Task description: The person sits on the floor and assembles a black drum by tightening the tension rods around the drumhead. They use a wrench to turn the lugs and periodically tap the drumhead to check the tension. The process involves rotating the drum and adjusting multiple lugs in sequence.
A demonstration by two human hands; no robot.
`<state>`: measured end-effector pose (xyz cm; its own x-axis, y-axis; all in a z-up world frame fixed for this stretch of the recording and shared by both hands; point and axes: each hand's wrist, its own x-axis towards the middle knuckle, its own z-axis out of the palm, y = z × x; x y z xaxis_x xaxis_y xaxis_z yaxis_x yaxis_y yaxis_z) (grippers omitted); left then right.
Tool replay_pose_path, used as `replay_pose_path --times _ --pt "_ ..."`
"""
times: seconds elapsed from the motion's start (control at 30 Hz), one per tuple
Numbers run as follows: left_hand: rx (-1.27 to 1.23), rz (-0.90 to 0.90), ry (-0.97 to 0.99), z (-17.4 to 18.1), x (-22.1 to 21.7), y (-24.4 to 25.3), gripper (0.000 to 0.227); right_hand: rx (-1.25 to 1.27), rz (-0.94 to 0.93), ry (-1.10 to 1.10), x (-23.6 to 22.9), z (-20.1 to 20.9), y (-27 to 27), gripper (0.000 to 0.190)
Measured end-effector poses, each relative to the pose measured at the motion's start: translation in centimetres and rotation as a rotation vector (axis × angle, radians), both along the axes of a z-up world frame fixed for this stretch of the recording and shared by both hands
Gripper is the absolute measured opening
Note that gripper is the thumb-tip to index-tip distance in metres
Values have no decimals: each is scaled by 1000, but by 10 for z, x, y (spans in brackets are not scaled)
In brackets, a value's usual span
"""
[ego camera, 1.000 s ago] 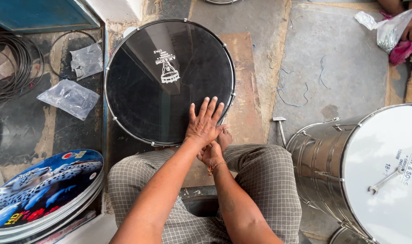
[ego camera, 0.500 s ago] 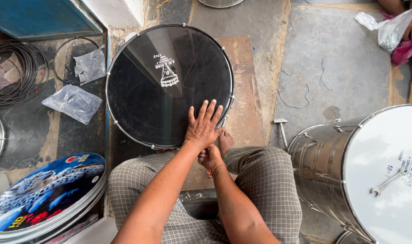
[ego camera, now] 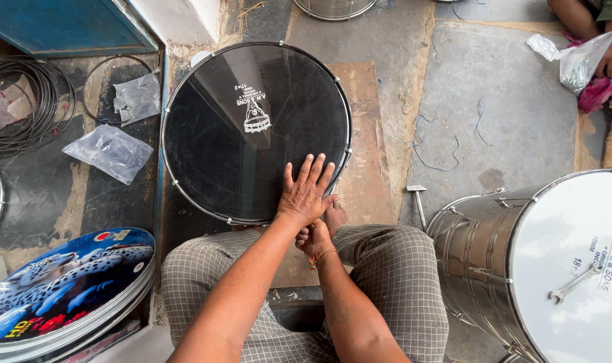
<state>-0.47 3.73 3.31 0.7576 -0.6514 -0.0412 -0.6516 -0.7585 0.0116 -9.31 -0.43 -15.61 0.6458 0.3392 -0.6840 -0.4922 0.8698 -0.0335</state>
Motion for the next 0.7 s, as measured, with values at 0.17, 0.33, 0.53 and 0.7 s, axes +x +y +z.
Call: replay_pose_path --times 0.17,0.33,0.53,0.7 --pt "-9 -4 -6 -2 1 -1 75 -90 -87 133 1 1 -2 43" --pt "22 0 11 2 4 -1 75 -60 -61 83 0 5 -1 45" --pt "20 0 6 4 -1 0 75 -110 -45 86 -1 4 -1 43" --pt "15 4 16 2 2 -1 76 -83 -90 183 -1 15 -3 35"
